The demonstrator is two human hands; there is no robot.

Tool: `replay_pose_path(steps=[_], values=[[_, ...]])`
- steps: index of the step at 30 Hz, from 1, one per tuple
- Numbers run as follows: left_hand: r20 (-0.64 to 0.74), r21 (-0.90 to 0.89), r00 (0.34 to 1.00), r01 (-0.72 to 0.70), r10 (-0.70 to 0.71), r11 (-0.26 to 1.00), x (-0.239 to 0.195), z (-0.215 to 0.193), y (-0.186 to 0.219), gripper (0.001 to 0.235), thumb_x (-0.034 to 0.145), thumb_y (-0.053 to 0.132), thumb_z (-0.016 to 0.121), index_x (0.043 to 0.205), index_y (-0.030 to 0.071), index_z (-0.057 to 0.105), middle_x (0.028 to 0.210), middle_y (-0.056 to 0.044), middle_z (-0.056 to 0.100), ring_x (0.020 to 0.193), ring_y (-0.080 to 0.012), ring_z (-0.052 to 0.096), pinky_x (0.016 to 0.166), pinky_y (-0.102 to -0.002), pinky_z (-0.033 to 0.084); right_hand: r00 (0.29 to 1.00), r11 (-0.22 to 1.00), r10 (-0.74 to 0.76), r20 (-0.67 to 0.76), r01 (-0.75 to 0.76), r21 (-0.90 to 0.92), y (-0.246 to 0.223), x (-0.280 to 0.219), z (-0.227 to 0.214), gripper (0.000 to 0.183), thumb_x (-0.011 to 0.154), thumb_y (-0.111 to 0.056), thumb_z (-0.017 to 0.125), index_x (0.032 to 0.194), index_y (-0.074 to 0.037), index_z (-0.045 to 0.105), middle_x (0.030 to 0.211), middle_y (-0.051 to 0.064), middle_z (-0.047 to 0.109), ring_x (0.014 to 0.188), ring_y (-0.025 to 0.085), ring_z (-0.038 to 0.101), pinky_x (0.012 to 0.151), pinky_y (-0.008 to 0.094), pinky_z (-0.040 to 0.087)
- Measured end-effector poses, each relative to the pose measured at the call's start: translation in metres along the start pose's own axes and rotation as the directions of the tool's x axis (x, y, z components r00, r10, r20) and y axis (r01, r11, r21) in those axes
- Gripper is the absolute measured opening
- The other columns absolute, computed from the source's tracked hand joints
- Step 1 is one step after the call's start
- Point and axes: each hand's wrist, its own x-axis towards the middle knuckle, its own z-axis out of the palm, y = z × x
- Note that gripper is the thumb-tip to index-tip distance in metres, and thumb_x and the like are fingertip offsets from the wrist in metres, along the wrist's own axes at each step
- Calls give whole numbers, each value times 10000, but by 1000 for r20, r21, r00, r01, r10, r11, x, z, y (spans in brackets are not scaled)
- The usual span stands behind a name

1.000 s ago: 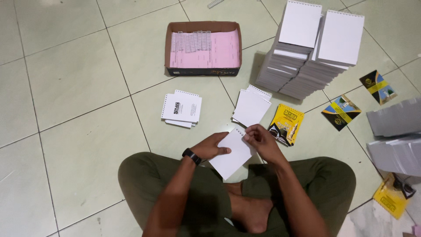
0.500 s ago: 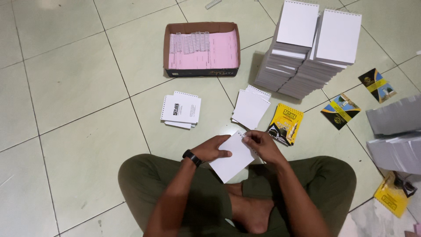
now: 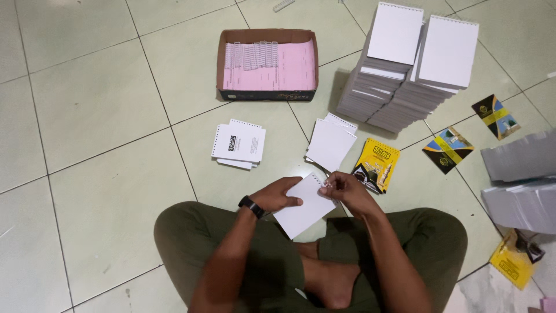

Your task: The person sits on the floor and assembles spiral-bound notebooks by hand. They pick up loose spiral bindings and paper stacks, insert the spirals into the punched holes, and place the finished notebooks into a growing stack. The person also handles yellow covers and white paper stacks during the process.

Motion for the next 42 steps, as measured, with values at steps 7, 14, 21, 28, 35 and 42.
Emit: replay_pose_path(steps=[7, 14, 21, 28, 35, 42], values=[[45, -9, 999, 8, -7, 1000, -1, -5, 1, 639, 910, 309, 745, 1475, 102, 531, 1460, -161, 569, 1413, -299, 459, 1193, -452, 334, 992, 992, 25, 124, -10, -124, 4, 2, -7, 184, 923, -96, 738, 804, 30, 674, 671, 84, 569, 618, 187, 561, 514, 293, 476], [-51, 63, 996, 75, -72, 995, -8, -5, 43, 823, 886, 397, 741, 1513, -26, 418, 1513, -296, 452, 1457, -419, 382, 1223, -500, 287, 998, 999, -42, -54, 41, -17, 14, 6, -7, 279, 789, -61, 882, 865, 45, 635, 697, 79, 539, 602, 178, 571, 504, 263, 473], [-60, 72, 998, 20, -16, 997, -2, -5, 29, 730, 890, 328, 759, 1481, 4, 478, 1463, -282, 516, 1425, -404, 425, 1202, -488, 323, 993, 969, -73, -92, 49, -240, 16, 4, -15, 331, 749, -158, 931, 893, 38, 706, 648, 103, 565, 618, 194, 556, 555, 308, 429], [31, 3, 999, -35, 35, 999, 7, 11, 2, 692, 906, 288, 766, 1484, 18, 500, 1438, -216, 571, 1399, -343, 470, 1191, -461, 336, 993, 979, -118, -31, 111, -172, 5, -2, -1, 202, 858, -133, 834, 931, 10, 711, 716, 75, 551, 693, 193, 543, 630, 314, 454], [9, 32, 1000, 20, -21, 999, 2, 7, 30, 781, 898, 352, 753, 1503, -26, 437, 1508, -266, 481, 1453, -389, 389, 1219, -490, 291, 996, 988, -86, -20, 83, -127, -17, -8, 0, 168, 857, -105, 819, 932, 7, 719, 691, 61, 560, 655, 169, 547, 601, 298, 455], [-142, -5, 986, 91, -90, 996, -12, -5, 71, 832, 863, 322, 785, 1509, -51, 416, 1534, -306, 423, 1480, -413, 338, 1240, -480, 251, 981, 910, -174, -80, 130, -394, -35, -12, 2, 178, 897, -164, 789, 901, 3, 729, 674, 117, 584, 674, 236, 566, 685, 382, 489]])
